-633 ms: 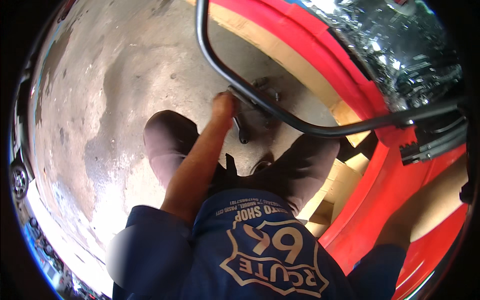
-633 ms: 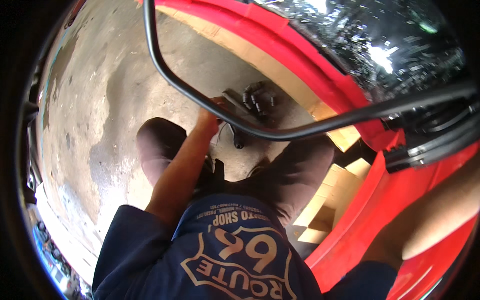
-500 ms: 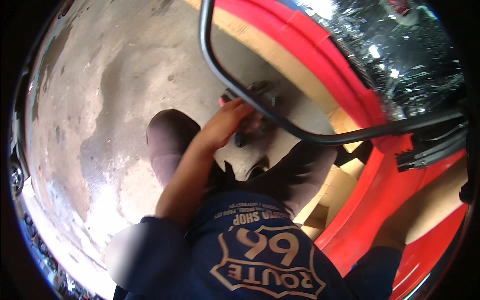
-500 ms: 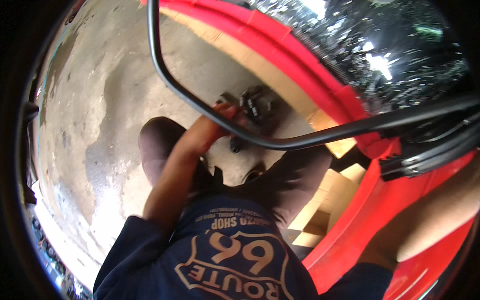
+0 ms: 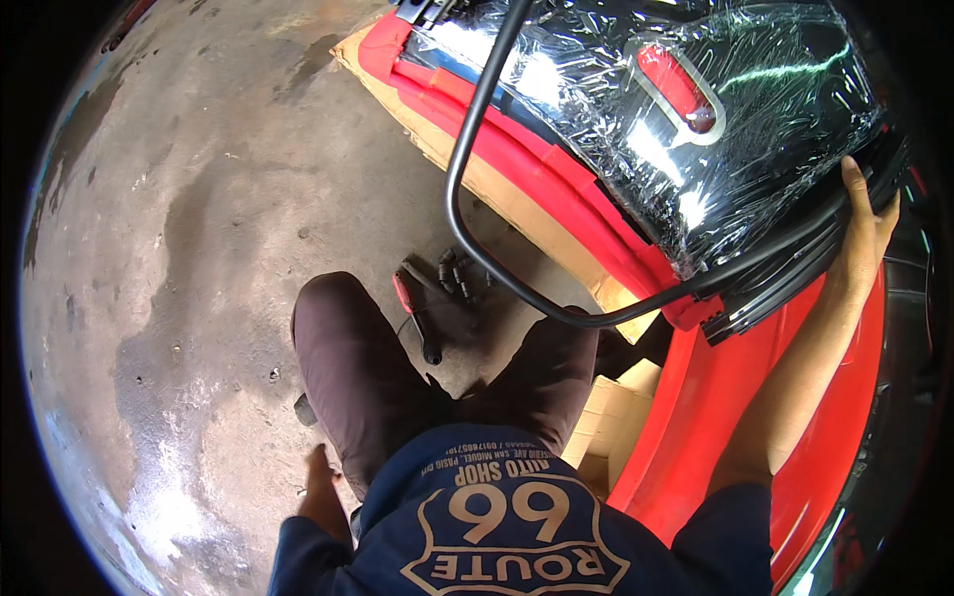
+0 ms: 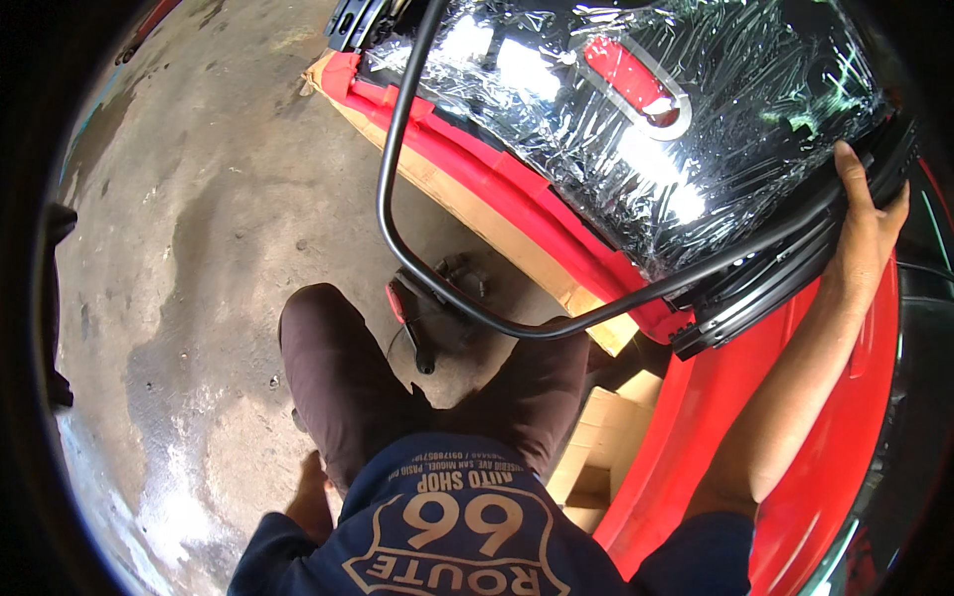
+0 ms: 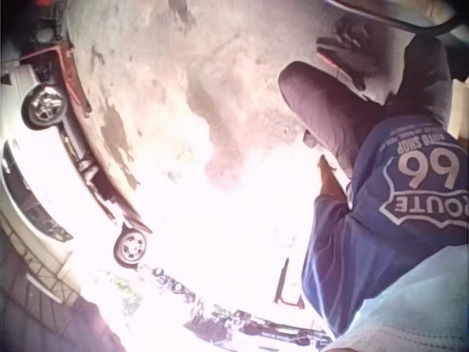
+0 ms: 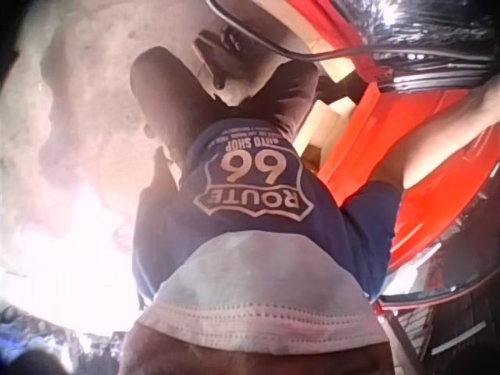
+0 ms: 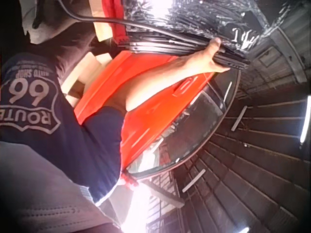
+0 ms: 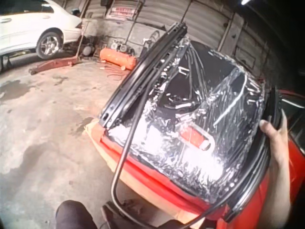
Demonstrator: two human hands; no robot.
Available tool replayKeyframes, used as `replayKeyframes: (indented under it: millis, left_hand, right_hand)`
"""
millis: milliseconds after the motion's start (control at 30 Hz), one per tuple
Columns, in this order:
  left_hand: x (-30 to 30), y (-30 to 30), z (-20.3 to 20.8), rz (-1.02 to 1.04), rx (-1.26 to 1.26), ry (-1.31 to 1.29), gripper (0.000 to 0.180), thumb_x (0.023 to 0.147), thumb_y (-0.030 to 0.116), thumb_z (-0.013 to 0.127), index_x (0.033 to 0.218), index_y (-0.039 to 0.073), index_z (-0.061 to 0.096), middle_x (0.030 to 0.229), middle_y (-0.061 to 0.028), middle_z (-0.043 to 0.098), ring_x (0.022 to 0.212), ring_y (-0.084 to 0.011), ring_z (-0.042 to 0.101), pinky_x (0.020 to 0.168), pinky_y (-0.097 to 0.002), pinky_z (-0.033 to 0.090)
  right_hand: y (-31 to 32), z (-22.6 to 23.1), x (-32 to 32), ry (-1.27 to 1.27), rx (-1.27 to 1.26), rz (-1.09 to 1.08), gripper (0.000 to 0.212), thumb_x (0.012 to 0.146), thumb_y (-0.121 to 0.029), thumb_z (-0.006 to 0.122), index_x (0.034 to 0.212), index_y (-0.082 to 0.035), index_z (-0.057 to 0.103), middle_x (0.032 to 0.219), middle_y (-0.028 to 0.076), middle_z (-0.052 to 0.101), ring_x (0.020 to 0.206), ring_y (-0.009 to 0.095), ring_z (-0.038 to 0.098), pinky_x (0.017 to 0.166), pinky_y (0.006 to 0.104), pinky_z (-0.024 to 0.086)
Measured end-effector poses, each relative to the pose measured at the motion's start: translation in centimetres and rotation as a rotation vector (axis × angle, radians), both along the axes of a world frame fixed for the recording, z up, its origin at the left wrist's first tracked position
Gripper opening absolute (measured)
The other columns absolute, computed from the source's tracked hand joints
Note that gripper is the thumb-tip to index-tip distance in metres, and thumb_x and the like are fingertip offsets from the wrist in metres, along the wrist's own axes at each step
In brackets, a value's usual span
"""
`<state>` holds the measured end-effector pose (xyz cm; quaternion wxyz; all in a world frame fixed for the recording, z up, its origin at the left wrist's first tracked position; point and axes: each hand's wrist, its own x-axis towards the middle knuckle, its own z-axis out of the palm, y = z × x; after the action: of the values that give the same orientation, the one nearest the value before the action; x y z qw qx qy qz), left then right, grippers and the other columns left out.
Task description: The person bends a black rubber weatherstrip using a rubber mallet and then fits it into the channel of a car window frame resting on a red car hood. The person repeatedly hammers and presses the strip to shape and seat it along the frame edges.
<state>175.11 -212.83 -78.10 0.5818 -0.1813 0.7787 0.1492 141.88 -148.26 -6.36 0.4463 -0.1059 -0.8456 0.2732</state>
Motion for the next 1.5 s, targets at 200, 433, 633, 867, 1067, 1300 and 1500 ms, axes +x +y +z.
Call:
replayKeyframes:
  millis: [200,433,633,867,1067,1300,1500]
  left_hand:
    - [-2.1,6.5,0.4,0.685,-0.120,0.157,0.080,0.083,0.042,0.080,0.146,0.005,0.047,0.135,-0.0169,0.061,0.123,-0.0321,0.060,0.104,-0.0449,0.048]
    - [-7.4,5.9,-0.7,0.812,-0.090,0.377,0.069,0.083,0.038,0.082,0.137,0.004,0.057,0.124,-0.0136,0.070,0.115,-0.0311,0.066,0.097,-0.0451,0.053]
    - [-15.3,3.8,5.8,1.118,0.179,0.888,0.034,0.093,0.032,0.074,0.109,0.003,0.069,0.082,-0.0065,0.068,0.058,-0.0133,0.060,0.046,-0.0265,0.051]
    - [-28.9,3.8,33.6,0.908,1.130,1.085,0.053,0.098,0.026,0.063,0.142,0.002,0.044,0.081,-0.0045,0.056,0.046,-0.0138,0.056,0.041,-0.0279,0.052]
    - [-32.3,16.3,54.2,0.762,1.479,0.988,0.053,0.102,0.025,0.058,0.147,0.005,0.038,0.076,-0.0055,0.054,0.041,-0.0139,0.051,0.037,-0.0273,0.048]
    - [-36.8,33.4,65.5,0.683,1.721,0.759,0.020,0.103,0.024,0.059,0.115,0.010,0.052,0.078,-0.0002,0.057,0.048,-0.0087,0.051,0.037,-0.0247,0.045]
    - [-36.8,42.7,68.6,0.188,1.538,0.425,0.027,0.103,0.024,0.059,0.127,0.012,0.054,0.077,0.0015,0.055,0.052,-0.0078,0.049,0.042,-0.0260,0.043]
  right_hand:
    - [-0.8,0.0,-0.3,0.028,-0.024,0.067,0.055,0.083,-0.016,0.085,0.129,0.002,0.059,0.113,0.010,0.067,0.100,0.021,0.066,0.090,0.0330,0.052]
    - [-1.1,0.0,0.0,0.019,-0.026,-0.036,0.057,0.082,-0.020,0.085,0.127,0.003,0.058,0.108,0.010,0.066,0.096,0.020,0.065,0.089,0.0321,0.051]
    - [-2.6,-0.3,0.2,0.054,-0.166,0.111,0.083,0.078,-0.015,0.088,0.143,0.003,0.040,0.115,0.013,0.066,0.101,0.022,0.066,0.092,0.0338,0.053]
    - [0.1,2.5,0.2,0.069,-0.221,0.107,0.109,0.074,-0.034,0.092,0.150,0.012,0.029,0.124,0.025,0.065,0.106,0.026,0.070,0.094,0.0358,0.056]
    - [2.9,5.2,-4.0,0.097,-0.103,-0.024,0.120,0.063,-0.034,0.098,0.152,0.008,0.031,0.134,0.027,0.061,0.117,0.031,0.067,0.101,0.0395,0.054]
    - [4.0,3.7,-4.3,0.220,-0.054,0.005,0.092,0.076,-0.041,0.087,0.146,0.002,0.045,0.137,0.025,0.059,0.130,0.036,0.056,0.113,0.0450,0.042]
    - [3.5,3.5,-4.4,0.292,-0.150,0.038,0.079,0.089,-0.050,0.075,0.148,-0.004,0.048,0.140,0.027,0.056,0.127,0.038,0.057,0.110,0.0456,0.043]
